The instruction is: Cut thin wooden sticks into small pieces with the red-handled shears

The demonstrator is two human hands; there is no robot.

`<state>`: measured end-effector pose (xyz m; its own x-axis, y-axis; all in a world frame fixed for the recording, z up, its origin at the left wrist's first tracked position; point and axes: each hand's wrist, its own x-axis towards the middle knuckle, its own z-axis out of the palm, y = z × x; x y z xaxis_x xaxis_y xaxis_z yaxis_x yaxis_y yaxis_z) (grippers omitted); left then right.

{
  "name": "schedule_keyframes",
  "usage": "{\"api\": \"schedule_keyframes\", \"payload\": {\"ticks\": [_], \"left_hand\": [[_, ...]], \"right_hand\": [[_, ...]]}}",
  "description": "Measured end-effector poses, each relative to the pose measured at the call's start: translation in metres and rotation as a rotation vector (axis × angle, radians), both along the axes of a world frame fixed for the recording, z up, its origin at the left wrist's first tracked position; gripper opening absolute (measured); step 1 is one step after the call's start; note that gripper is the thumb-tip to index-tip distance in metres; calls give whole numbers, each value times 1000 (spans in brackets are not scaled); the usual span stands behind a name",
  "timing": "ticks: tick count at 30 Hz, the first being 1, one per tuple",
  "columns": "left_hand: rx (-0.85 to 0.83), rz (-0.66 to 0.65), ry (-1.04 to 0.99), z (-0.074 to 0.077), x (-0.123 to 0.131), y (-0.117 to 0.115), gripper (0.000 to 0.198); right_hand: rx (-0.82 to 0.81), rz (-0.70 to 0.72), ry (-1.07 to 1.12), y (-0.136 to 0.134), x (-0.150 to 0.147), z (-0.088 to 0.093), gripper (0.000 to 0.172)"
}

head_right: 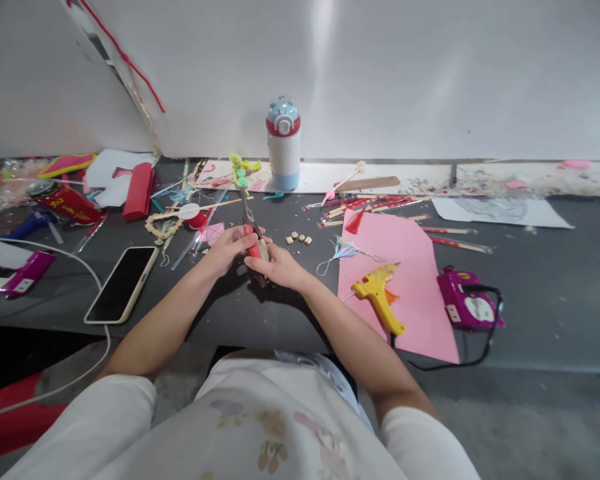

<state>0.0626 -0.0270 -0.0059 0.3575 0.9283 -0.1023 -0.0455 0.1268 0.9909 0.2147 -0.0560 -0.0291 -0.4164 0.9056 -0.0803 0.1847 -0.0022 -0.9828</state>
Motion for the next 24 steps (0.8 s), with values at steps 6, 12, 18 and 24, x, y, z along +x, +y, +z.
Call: {"api": "schedule_keyframes", "payload": {"ticks": [6,12,18,24], "left_hand": [[307,94,268,3,-5,0,50],[972,552,852,12,-29,7,28],[1119,538,1040,12,-43,17,30],[1147,562,1022,7,-55,21,28]], "right_hand": [[21,-64,-22,1,2,-1,37],[83,-95,-223,2,8,5,42],[182,-10,-317,-4,5,13,46],[248,43,-309,-8,4,17,42]]}}
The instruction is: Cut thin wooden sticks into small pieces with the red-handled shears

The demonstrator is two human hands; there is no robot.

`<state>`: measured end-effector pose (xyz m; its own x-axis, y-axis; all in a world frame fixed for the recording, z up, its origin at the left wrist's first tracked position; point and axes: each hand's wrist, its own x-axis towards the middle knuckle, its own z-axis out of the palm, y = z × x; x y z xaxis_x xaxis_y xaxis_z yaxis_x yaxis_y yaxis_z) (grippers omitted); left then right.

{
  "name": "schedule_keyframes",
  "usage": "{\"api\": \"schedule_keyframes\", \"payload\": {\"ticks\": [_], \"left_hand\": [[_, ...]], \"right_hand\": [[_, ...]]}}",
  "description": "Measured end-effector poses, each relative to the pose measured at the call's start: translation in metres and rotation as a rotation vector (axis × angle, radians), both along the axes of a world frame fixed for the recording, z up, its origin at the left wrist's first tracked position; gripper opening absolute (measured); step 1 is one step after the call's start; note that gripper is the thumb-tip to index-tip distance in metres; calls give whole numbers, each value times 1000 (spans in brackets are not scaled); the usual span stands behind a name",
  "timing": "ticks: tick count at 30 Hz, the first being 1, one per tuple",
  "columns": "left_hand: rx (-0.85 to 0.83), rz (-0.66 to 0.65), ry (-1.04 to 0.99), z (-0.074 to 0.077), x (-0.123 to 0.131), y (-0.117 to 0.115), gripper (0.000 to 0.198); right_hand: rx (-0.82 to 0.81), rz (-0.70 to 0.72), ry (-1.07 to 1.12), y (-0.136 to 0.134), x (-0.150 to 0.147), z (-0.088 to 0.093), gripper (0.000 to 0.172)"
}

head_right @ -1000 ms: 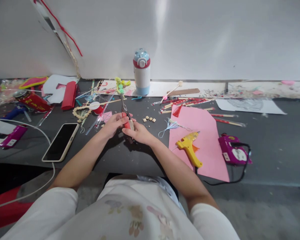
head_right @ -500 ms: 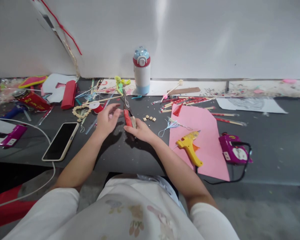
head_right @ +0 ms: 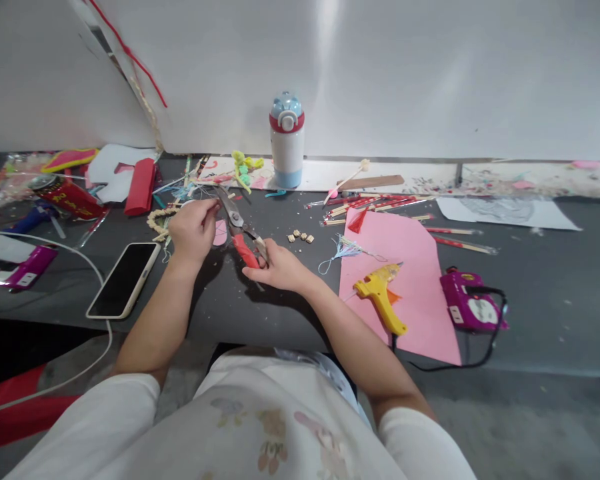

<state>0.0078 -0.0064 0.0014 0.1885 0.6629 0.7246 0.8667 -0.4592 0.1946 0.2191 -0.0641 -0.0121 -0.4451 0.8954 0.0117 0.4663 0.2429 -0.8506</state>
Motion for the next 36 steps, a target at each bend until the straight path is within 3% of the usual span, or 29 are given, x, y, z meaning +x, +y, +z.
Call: {"api": "schedule_keyframes", "payload": {"ticks": [20,31,36], "left_hand": [[-126,-122,10,12,-16,1,28],[-210,-86,-6,10,-16,3,32],[-180,-2,80,13,-6,-1,33]], "right_hand": [[-12,35,16,-1,1,-3,47],[-21,68,26,0,1,-2,43],[-58,28,-25,2,0,-5,46]]}}
